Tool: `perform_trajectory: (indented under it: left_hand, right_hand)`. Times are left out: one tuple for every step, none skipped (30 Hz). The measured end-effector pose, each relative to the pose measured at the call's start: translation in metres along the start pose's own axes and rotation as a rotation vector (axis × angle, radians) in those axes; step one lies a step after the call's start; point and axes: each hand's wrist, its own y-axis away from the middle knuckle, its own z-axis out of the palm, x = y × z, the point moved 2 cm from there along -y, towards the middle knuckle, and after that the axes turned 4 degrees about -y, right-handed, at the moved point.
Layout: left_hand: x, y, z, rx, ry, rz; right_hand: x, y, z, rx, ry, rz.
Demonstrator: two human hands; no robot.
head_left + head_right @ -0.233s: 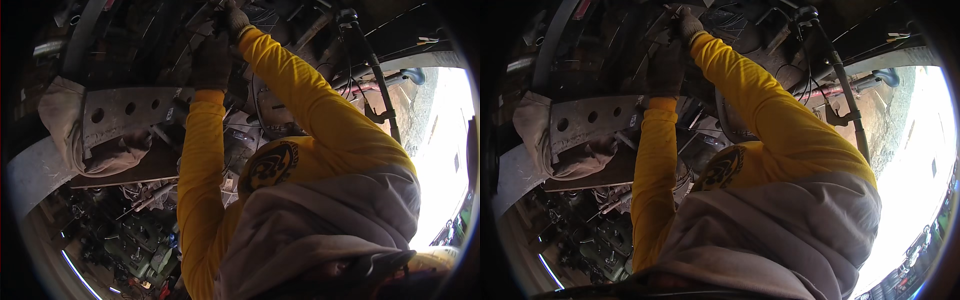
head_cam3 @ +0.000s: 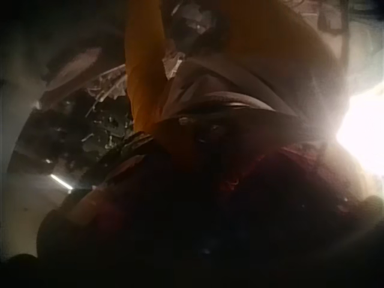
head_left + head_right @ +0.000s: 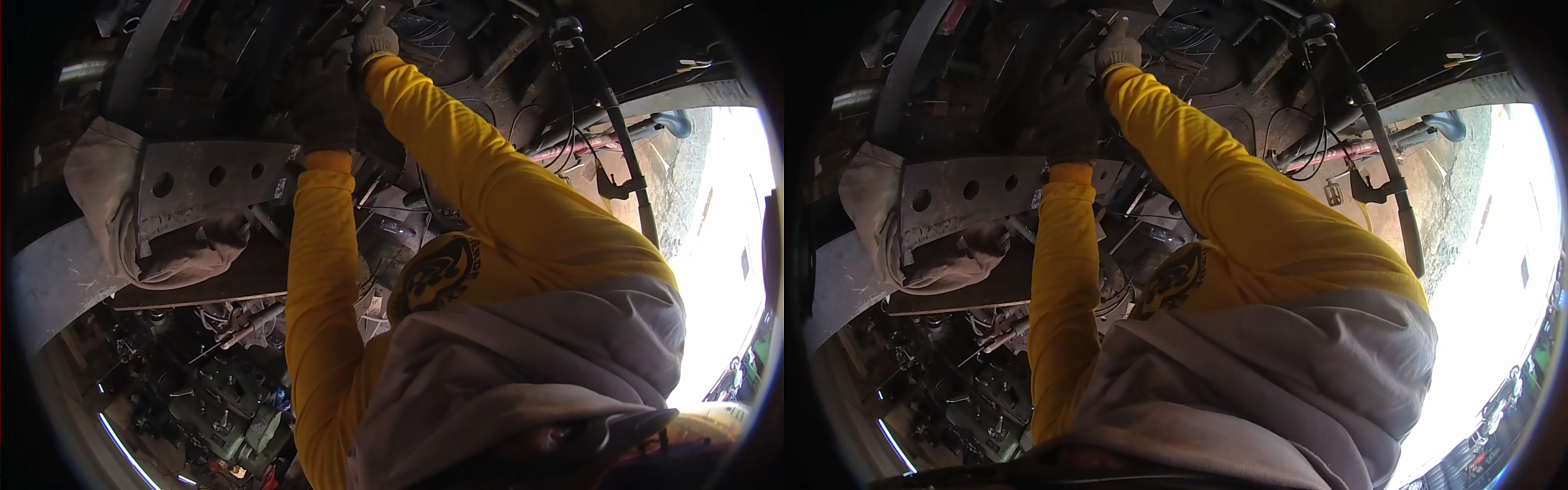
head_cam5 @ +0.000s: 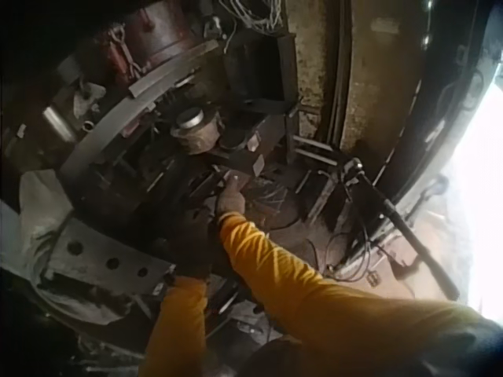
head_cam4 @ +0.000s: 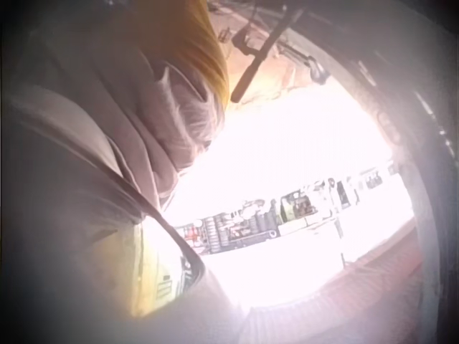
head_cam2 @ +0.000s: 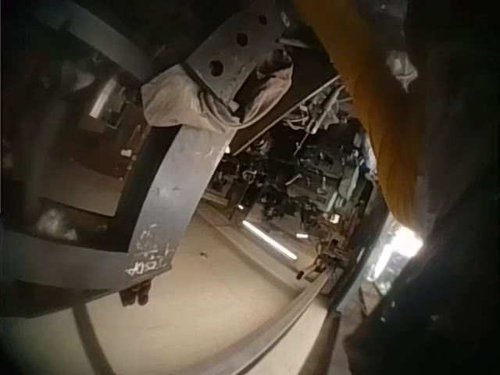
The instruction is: The person welds sections of a wire frame together on a workbench using a welding rod, joining metal pieces at multiple points while another person works in the background.
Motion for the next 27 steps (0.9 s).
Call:
perform_trajectory:
  left_hand:
    - [-0.008,0.000,0.002,0.015,0.027,0.005]
    - [-0.015,0.005,0.002,0.005,0.027,0.000]
    - [-0.019,0.012,0.005,-0.061,-0.028,0.063]
    - [-0.020,0.021,0.008,-0.129,-0.082,0.124]
    - [-0.010,0.019,0.008,-0.123,-0.078,0.134]
    - [0.010,0.011,0.010,-0.203,-0.135,0.097]
    - [0.032,-0.008,0.017,-0.268,-0.178,0.090]
    - [0.029,-0.003,0.020,-0.275,-0.185,0.082]
    - [0.027,-0.003,0.026,-0.260,-0.186,0.079]
    - [0.027,-0.007,0.031,-0.243,-0.186,0.081]
    - [0.017,0.004,0.035,-0.260,-0.203,0.046]
    - [0.012,0.009,0.039,-0.258,-0.157,0.014]
    - [0.010,0.012,0.044,-0.254,-0.132,-0.002]
    - [0.010,0.011,0.049,-0.246,-0.104,-0.011]
    - [0.005,0.016,0.053,-0.224,-0.127,0.044]
    - [0.004,0.013,0.054,-0.211,-0.135,0.079]
    - [0.001,0.013,0.054,-0.198,-0.148,0.109]
    - [0.000,0.010,0.052,-0.196,-0.082,0.135]
    - [-0.002,0.008,0.049,-0.196,-0.050,0.148]
    - [-0.002,0.002,0.045,-0.194,-0.013,0.169]
    - [0.000,-0.006,0.037,-0.155,0.095,0.208]
    - [0.002,-0.013,0.030,-0.116,0.204,0.246]
    - [-0.004,-0.014,0.028,-0.115,0.204,0.244]
    - [-0.009,-0.016,0.027,-0.130,0.241,0.274]
    - [-0.014,-0.018,0.026,-0.143,0.278,0.305]
    - [-0.020,-0.019,0.025,-0.146,0.279,0.307]
    - [-0.024,-0.019,0.025,-0.132,0.325,0.326]
  right_hand:
    - [0.003,-0.003,-0.001,0.061,-0.056,0.005]
    - [0.004,0.001,0.004,0.109,-0.108,0.006]
    - [0.002,0.009,0.005,0.039,-0.003,-0.039]
    - [0.000,0.018,0.008,-0.035,0.100,-0.086]
    - [0.008,0.008,0.007,-0.024,0.097,-0.086]
    - [0.023,-0.016,0.002,-0.062,0.122,-0.196]
    - [0.040,-0.055,-0.019,-0.026,0.129,-0.241]
    - [0.034,-0.052,-0.015,-0.076,0.146,-0.298]
    - [0.030,-0.050,-0.016,-0.121,0.174,-0.357]
    - [0.030,-0.047,-0.024,-0.152,0.189,-0.420]
    - [0.021,-0.025,-0.022,-0.226,0.195,-0.478]
    - [0.016,-0.009,-0.028,-0.277,0.189,-0.522]
    - [0.012,0.005,-0.039,-0.312,0.179,-0.569]
    - [0.006,0.017,-0.050,-0.336,0.159,-0.617]
    - [-0.001,0.030,-0.060,-0.361,0.115,-0.635]
    - [-0.008,0.040,-0.068,-0.387,0.034,-0.625]
    - [-0.017,0.053,-0.074,-0.421,-0.049,-0.615]
    - [-0.017,0.056,-0.073,-0.488,-0.595,-0.162]
    - [-0.017,0.061,-0.070,-0.522,-1.117,0.323]
    - [-0.016,0.058,-0.073,-0.511,-1.123,0.319]
    - [-0.010,0.052,-0.074,-0.502,-1.080,0.307]
    - [-0.004,0.046,-0.075,-0.493,-1.037,0.296]
    - [0.000,0.043,-0.070,-0.495,-1.036,0.296]
    - [0.003,0.040,-0.065,-0.520,-1.043,0.289]
    - [0.007,0.038,-0.060,-0.543,-1.051,0.281]
    - [0.012,0.035,-0.052,-0.541,-1.054,0.282]
    - [0.012,0.033,-0.051,-0.393,-0.552,-0.199]
